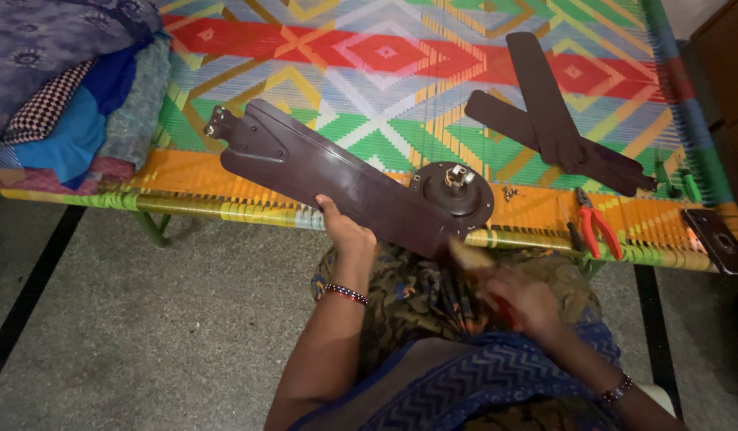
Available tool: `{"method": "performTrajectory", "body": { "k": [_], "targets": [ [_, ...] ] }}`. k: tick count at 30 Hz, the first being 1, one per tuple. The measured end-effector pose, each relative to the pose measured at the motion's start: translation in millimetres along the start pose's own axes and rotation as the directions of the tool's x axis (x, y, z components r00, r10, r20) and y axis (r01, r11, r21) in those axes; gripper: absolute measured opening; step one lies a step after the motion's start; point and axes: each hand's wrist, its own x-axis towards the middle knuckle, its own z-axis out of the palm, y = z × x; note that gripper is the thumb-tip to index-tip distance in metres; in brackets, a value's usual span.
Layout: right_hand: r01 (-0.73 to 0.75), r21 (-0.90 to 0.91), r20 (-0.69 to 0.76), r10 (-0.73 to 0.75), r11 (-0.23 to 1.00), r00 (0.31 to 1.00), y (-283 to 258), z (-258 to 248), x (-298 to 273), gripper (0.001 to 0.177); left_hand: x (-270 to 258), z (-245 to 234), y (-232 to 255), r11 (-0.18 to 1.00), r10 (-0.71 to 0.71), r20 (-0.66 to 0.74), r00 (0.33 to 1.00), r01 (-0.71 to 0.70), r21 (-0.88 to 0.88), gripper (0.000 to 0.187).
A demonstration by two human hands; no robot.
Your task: The person cleans a fan blade with a brush, then attaches it to the fan motor housing and secures it with a screwdriver.
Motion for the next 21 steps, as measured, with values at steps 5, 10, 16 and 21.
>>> {"method": "performTrajectory", "body": {
  "k": [5, 10, 16, 21],
  "targets": [
    [-0.525, -0.076, 0.149, 0.530, 0.848, 0.835, 0, -23, 2, 0.030, -11, 3, 2, 0.984, -0.119, -0.113, 0.986, 0.133, 0.120, 0.076],
    [-0.017, 0.593, -0.334, 0.266, 0.805, 0.904, 3, -58, 6, 0.023, -16, 7, -12, 0.988, -0.155, 0.009, 0.988, 0.154, 0.026, 0.066],
    [-0.123, 0.714, -0.172, 0.343, 0.689, 0.923, 18, -78, 37, 0.021, -45, 8, -50, 0.953, -0.300, 0.245, 0.922, 0.303, 0.029, 0.063],
    [-0.221, 0.661, -0.083, 0.362, 0.717, 0.928, 19, -81, 63, 0.025, -66, 8, -63, 0.946, -0.324, 0.327, 0.888, 0.304, 0.112, 0.062]
  ]
}}
